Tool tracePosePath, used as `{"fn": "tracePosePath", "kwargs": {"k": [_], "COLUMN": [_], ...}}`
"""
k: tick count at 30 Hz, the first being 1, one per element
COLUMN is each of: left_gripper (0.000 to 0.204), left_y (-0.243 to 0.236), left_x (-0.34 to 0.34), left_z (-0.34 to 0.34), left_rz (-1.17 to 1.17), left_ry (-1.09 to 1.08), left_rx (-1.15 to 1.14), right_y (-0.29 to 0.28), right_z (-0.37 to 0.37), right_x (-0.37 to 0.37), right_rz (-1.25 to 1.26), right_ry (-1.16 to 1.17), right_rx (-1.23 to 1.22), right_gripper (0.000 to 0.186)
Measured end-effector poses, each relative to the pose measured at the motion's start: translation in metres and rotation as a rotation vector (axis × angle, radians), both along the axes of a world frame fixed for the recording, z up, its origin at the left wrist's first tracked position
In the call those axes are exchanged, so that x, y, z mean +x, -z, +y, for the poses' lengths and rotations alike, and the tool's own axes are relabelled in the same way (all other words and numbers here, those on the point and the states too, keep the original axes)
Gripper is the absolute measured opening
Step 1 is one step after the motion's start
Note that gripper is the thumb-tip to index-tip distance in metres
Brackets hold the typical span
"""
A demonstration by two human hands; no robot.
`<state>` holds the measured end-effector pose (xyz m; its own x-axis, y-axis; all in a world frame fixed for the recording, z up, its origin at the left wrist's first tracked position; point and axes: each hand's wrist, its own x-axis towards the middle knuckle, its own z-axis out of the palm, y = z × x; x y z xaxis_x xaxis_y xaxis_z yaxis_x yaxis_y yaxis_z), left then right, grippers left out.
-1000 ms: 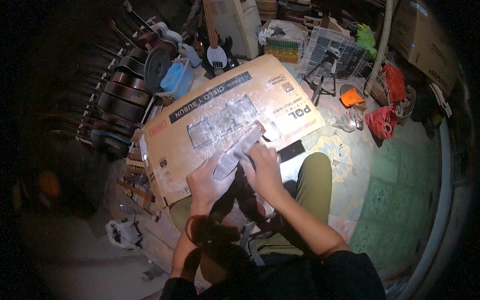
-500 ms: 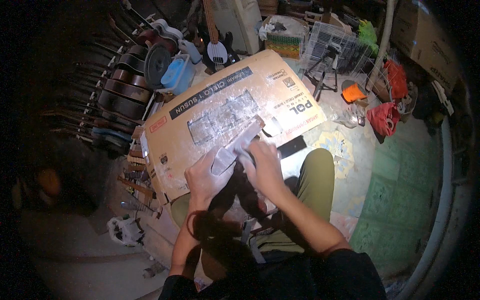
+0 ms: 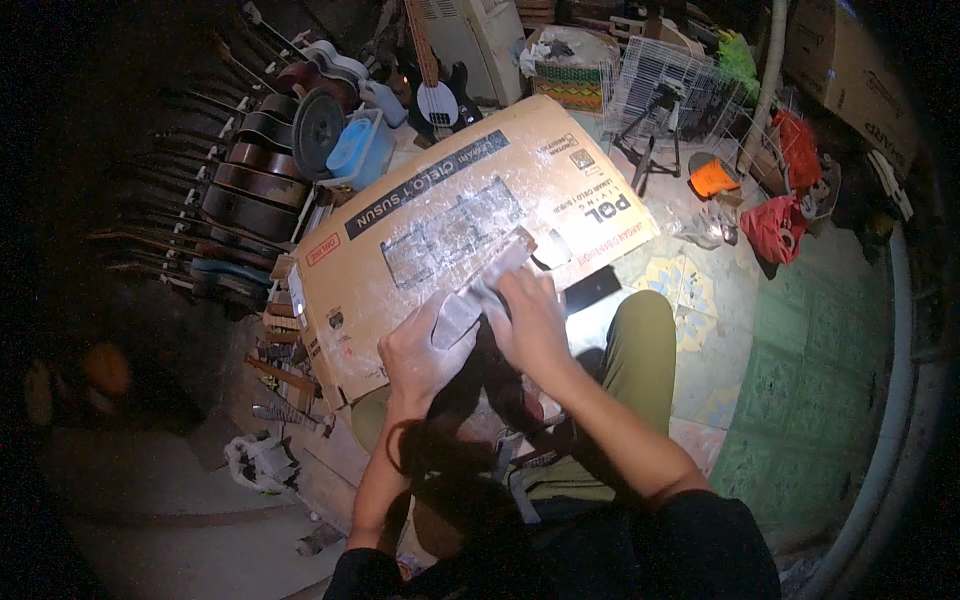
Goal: The person sands the surface and edges of a wooden guitar body using a piece of sandpaper while it is positioned on a cardboard box.
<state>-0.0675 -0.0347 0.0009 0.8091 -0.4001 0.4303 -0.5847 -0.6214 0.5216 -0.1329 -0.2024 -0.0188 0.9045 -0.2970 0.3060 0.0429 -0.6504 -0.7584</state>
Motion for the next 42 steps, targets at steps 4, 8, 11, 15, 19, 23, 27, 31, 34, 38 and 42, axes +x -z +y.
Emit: {"fn": "tracePosePath", "kwargs": {"k": [4,8,11,15,19,23,27,31,34,38,42], "left_gripper": [0.053,0.053,0.054,0.055,0.057,0.057,0.058,0.061,0.06,0.055,0.048], "left_y": [-0.001,-0.002,0.0,-0.002,-0.001,-0.008,-0.006,-0.011,-0.009,-0.019,-0.038], "left_x": [0.006,0.011,0.014,0.019,0.018,0.009,0.007,0.009,0.013,0.037,0.057], "left_z": [0.004,0.0,-0.001,0.012,0.006,0.002,0.004,0.006,0.01,0.009,0.002], "left_rz": [0.029,-0.002,-0.021,-0.083,-0.03,0.035,0.062,0.013,0.013,-0.054,-0.044], "left_ry": [-0.023,0.006,0.01,0.013,0.039,0.022,0.014,0.002,-0.008,0.011,0.046], "left_rx": [0.056,0.055,0.111,0.09,0.109,0.084,0.114,0.157,0.148,0.171,0.258], "right_y": [-0.01,0.012,-0.008,-0.029,-0.022,0.004,0.031,0.044,0.072,0.154,0.17], "right_z": [0.006,-0.002,-0.024,-0.041,-0.033,-0.019,-0.035,-0.079,-0.086,-0.075,-0.076], "right_x": [0.009,0.02,0.052,0.014,-0.017,-0.012,0.002,0.006,-0.017,-0.037,-0.042], "right_rz": [-0.01,-0.084,-0.071,0.026,0.204,0.199,0.214,0.242,0.202,0.294,0.416], "right_ry": [0.044,0.087,0.137,0.099,-0.33,-0.439,-0.259,0.164,0.166,0.068,-0.026], "right_rx": [-0.122,-0.199,-0.379,-0.265,-0.246,-0.224,-0.336,-0.234,-0.019,0.273,0.366], "right_gripper": [0.035,0.034,0.037,0.047,0.081,0.094,0.084,0.062,0.059,0.06,0.058]}}
